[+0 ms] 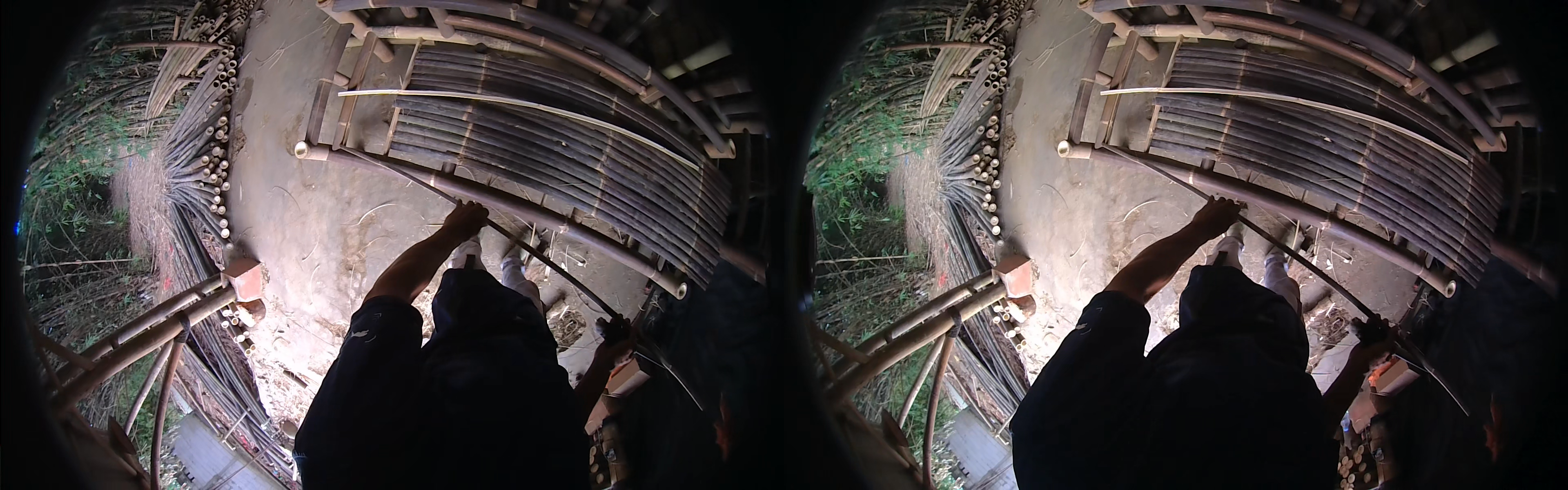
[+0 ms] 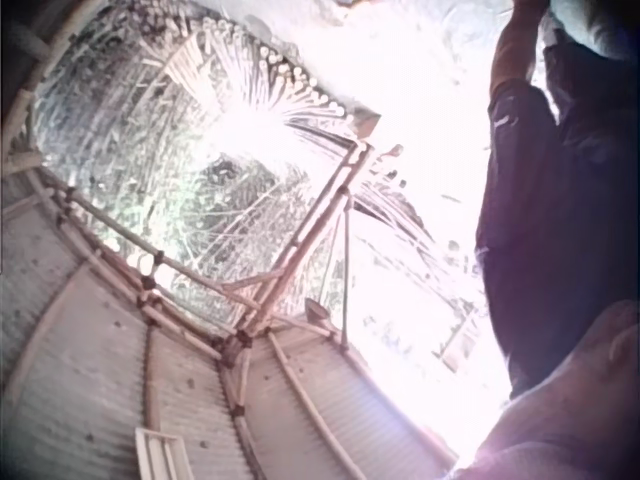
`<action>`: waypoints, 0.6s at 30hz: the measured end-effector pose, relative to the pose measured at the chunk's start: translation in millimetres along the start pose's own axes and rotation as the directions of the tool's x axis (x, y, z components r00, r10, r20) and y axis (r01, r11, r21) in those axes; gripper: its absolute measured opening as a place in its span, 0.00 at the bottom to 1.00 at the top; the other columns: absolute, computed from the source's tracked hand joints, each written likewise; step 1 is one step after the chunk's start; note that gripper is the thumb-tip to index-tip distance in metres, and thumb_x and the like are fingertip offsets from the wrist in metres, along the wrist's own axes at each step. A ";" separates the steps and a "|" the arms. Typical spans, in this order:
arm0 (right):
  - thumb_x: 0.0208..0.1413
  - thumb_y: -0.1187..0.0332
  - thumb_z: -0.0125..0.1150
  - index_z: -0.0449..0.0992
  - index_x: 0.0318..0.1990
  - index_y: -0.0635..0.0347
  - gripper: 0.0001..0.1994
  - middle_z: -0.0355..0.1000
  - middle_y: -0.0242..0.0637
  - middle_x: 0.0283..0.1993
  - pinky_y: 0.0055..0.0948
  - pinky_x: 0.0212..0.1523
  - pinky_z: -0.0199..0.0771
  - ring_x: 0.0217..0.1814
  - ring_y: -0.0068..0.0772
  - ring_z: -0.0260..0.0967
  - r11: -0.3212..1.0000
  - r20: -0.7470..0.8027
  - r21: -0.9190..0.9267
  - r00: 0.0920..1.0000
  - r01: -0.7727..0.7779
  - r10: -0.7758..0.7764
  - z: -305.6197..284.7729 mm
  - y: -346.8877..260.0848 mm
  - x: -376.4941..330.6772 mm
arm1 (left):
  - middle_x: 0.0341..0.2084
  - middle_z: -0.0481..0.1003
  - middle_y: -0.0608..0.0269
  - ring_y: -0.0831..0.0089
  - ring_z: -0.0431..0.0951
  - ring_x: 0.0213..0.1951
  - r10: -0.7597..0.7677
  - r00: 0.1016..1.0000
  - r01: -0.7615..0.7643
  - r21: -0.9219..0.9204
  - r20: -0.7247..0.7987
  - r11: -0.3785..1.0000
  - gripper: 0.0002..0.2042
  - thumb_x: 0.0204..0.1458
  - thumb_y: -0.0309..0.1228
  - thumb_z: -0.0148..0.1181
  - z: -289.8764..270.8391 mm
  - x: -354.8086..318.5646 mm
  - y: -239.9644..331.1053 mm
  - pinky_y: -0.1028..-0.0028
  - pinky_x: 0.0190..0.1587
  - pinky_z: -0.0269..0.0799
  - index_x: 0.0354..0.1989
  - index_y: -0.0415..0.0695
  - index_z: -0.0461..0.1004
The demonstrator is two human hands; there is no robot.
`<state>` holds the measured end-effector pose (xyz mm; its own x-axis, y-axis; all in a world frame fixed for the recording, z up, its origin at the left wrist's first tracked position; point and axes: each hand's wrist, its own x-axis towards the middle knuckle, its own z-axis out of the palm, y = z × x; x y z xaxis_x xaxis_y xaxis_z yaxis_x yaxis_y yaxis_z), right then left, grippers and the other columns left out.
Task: The person uses a machete to split long bamboo poles into thin strips. They repeatedly strike the bamboo against a wooden block to drive the blade through the material, then place the finished strips onto a bamboo rack.
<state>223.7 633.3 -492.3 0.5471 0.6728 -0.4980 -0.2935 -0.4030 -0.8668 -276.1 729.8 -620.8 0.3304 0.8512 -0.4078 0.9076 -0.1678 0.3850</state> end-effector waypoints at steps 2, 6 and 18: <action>0.62 0.51 0.52 0.72 0.48 0.72 0.26 0.77 0.50 0.43 0.40 0.45 0.83 0.43 0.43 0.78 0.999 -0.111 -0.023 0.993 0.039 -0.042 3.9 -3.9 -8.4 | 0.41 0.76 0.55 0.57 0.75 0.50 0.035 0.999 -0.035 -0.028 0.008 0.999 0.11 0.58 0.39 0.54 4.6 -1.4 -1.1 0.46 0.52 0.68 0.41 0.46 0.75; 0.63 0.51 0.51 0.73 0.49 0.71 0.25 0.76 0.50 0.46 0.39 0.47 0.82 0.45 0.44 0.78 0.998 -0.122 0.036 0.991 0.057 -0.052 -9.7 0.3 -4.0 | 0.40 0.76 0.55 0.58 0.75 0.50 0.049 0.997 -0.047 -0.031 0.056 0.998 0.10 0.58 0.38 0.54 -3.5 -2.1 -2.4 0.50 0.49 0.70 0.40 0.46 0.75; 0.63 0.66 0.52 0.77 0.43 0.64 0.11 0.77 0.41 0.39 0.34 0.47 0.78 0.41 0.35 0.76 0.409 0.249 -0.689 0.725 0.599 -0.643 76.4 -74.2 -45.5 | 0.38 0.73 0.62 0.63 0.73 0.47 0.116 0.985 -0.117 0.002 -0.130 0.993 0.12 0.60 0.43 0.53 -76.5 -34.8 -31.4 0.45 0.50 0.62 0.43 0.48 0.72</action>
<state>160.8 680.1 -407.0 0.3903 0.9008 0.1903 0.7474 -0.1893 -0.6368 -336.0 743.4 -555.3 0.3972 0.8833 -0.2490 0.8631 -0.2673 0.4285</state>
